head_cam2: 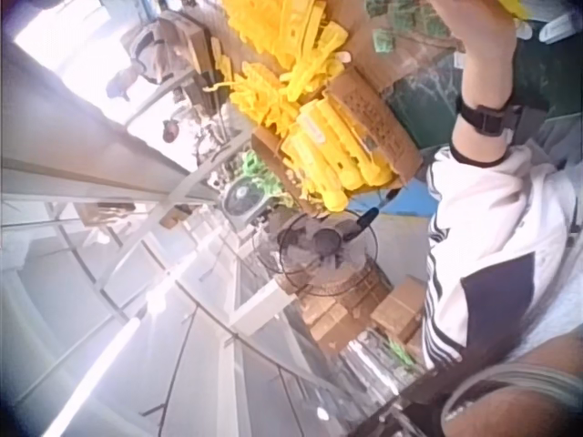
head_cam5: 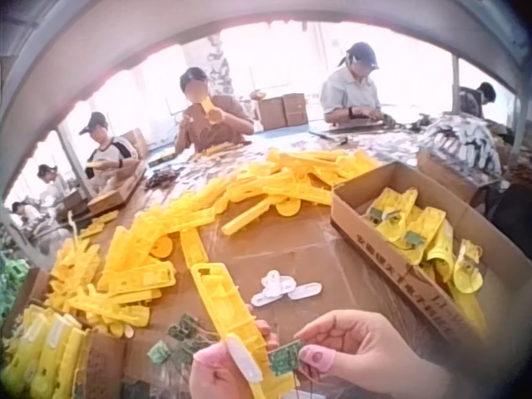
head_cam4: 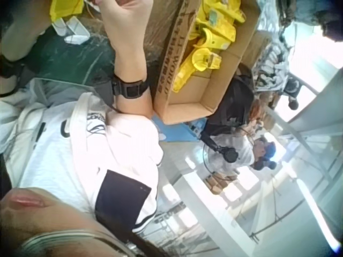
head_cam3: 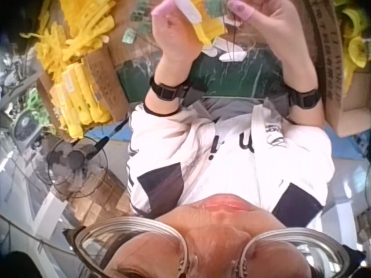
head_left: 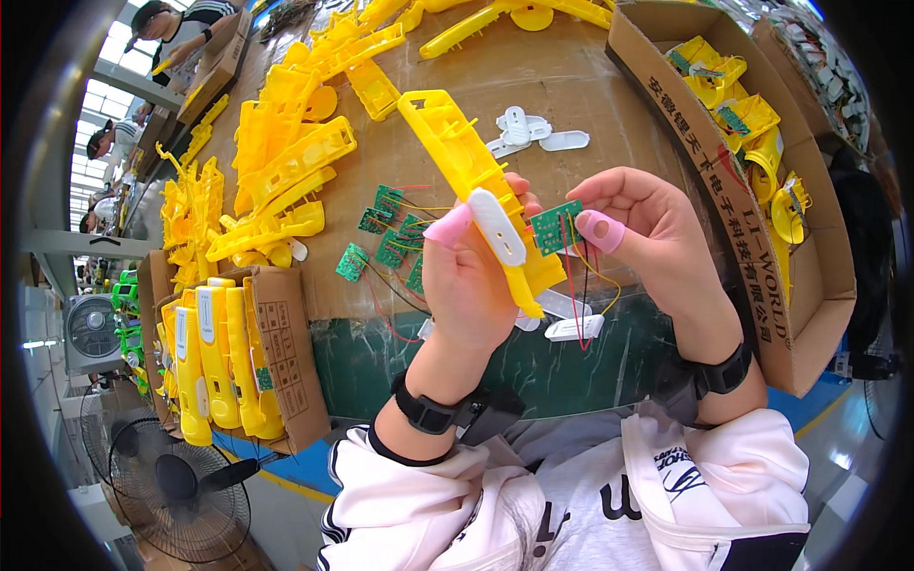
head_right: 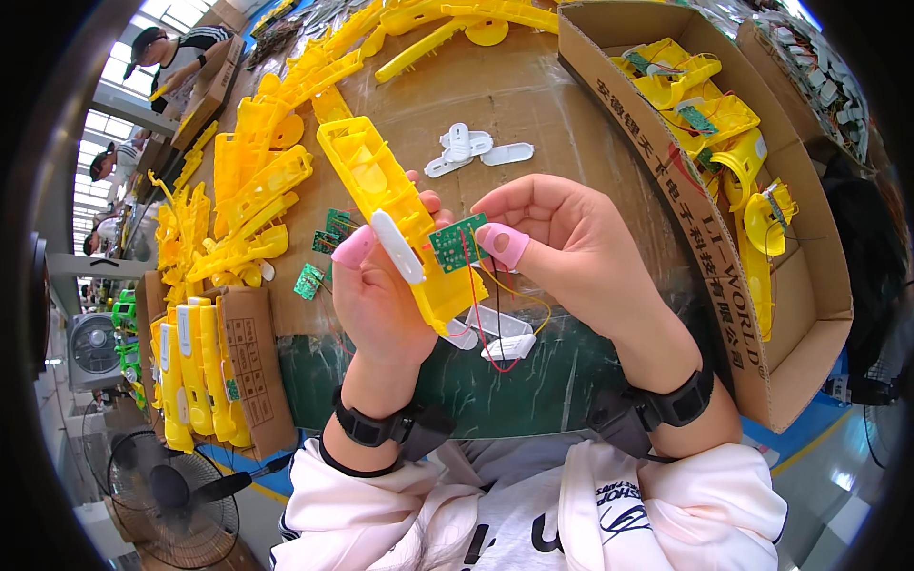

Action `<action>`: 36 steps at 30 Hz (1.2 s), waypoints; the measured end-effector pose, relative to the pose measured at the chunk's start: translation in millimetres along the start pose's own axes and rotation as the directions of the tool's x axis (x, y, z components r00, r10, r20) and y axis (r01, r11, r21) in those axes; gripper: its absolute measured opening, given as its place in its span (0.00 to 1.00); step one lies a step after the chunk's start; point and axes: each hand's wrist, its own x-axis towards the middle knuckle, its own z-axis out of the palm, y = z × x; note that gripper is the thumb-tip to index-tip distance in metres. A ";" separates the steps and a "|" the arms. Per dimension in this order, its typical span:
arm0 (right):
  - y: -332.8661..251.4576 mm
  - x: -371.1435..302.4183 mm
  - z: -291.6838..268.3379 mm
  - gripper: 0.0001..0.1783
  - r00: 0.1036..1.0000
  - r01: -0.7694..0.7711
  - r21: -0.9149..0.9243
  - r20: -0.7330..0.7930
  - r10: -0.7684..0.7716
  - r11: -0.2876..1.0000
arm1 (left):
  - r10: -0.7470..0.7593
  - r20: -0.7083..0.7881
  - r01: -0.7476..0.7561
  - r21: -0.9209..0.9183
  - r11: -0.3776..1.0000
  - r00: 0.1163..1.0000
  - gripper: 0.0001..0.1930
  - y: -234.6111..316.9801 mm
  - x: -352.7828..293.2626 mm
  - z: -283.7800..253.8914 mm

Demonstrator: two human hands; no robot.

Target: Assembling electronic lighting components into a yellow plastic housing.

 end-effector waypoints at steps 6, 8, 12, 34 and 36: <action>3.7 0.9 2.9 0.11 1.000 -0.021 0.010 0.014 0.021 1.000 | -0.020 0.081 0.019 0.013 1.000 0.996 0.21 -2.5 -3.0 -2.5; 4.3 0.9 3.8 0.10 0.999 -0.033 0.009 0.010 0.033 0.999 | -0.022 0.060 0.018 0.073 0.997 0.998 0.24 -3.8 -2.5 -6.7; 6.6 0.9 3.0 0.10 0.999 -0.036 0.049 0.034 0.034 0.998 | -0.048 0.052 0.041 0.129 0.991 0.998 0.24 -5.9 -2.9 -5.6; 3.7 -4.8 14.4 0.07 0.992 0.126 -0.020 -0.021 -0.126 0.992 | 0.113 0.209 -0.187 0.382 0.905 0.971 0.29 -13.2 -1.2 10.8; 8.3 -4.6 10.8 0.07 0.993 0.112 -0.082 -0.026 -0.115 0.990 | 0.116 0.185 -0.184 0.411 0.893 0.976 0.34 -14.8 0.6 12.6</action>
